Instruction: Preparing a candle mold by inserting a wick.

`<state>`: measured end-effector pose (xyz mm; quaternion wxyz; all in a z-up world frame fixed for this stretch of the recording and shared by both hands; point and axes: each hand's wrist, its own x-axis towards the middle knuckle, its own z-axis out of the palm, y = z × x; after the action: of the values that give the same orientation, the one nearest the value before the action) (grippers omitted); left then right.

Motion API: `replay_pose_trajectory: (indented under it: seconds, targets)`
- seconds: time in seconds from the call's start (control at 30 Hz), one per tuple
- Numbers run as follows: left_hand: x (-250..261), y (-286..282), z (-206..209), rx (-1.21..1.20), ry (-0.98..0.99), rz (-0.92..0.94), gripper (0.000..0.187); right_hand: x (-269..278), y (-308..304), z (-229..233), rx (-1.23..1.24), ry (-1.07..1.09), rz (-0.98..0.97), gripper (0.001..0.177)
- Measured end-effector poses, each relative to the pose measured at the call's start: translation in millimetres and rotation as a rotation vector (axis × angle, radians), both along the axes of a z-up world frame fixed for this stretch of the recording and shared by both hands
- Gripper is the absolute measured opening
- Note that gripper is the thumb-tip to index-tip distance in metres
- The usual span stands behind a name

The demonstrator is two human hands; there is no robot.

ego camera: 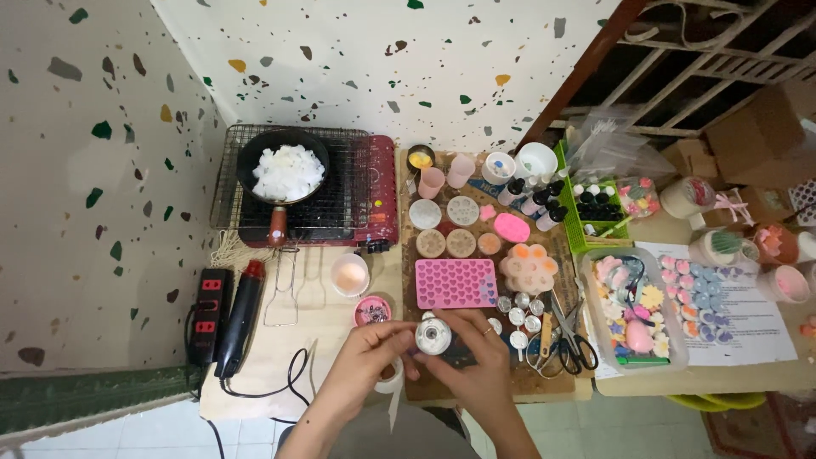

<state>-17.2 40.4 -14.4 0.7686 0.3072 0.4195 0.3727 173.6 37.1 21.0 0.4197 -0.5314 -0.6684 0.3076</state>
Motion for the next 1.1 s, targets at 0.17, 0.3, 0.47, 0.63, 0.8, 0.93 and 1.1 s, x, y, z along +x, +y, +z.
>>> replay_pose_trajectory:
  seconds: [0.17, 0.3, 0.47, 0.63, 0.8, 0.93, 1.1]
  targets:
    - [7, -2, 6, -0.138, -0.221, -0.026, 0.04, -15, -7, -13, 0.078, -0.019, -0.124, 0.058]
    - [7, -1, -13, -0.173, -0.381, -0.054, 0.042, -22, -8, 6, 0.143, -0.059, -0.101, 0.058]
    - [3, -3, -47, -0.091, -0.471, -0.097, 0.043, 3, 0, 4, 0.007, 0.101, 0.019, 0.038]
    - [5, -1, -34, -0.14, -0.443, -0.116, 0.045, 0, 11, 28, 0.091, -0.108, 0.019, 0.018]
    - [4, -2, -40, -0.097, -0.43, -0.12, 0.045, -5, 15, 33, 0.262, -0.282, 0.073, 0.018]
    - [1, -3, -52, -0.033, -0.407, -0.135, 0.05, -8, 14, 31, 0.287, -0.311, 0.082, 0.018]
    - [0, -1, -49, -0.034, -0.402, -0.153, 0.046, -11, 10, 27, 0.282, -0.227, 0.037, 0.014]
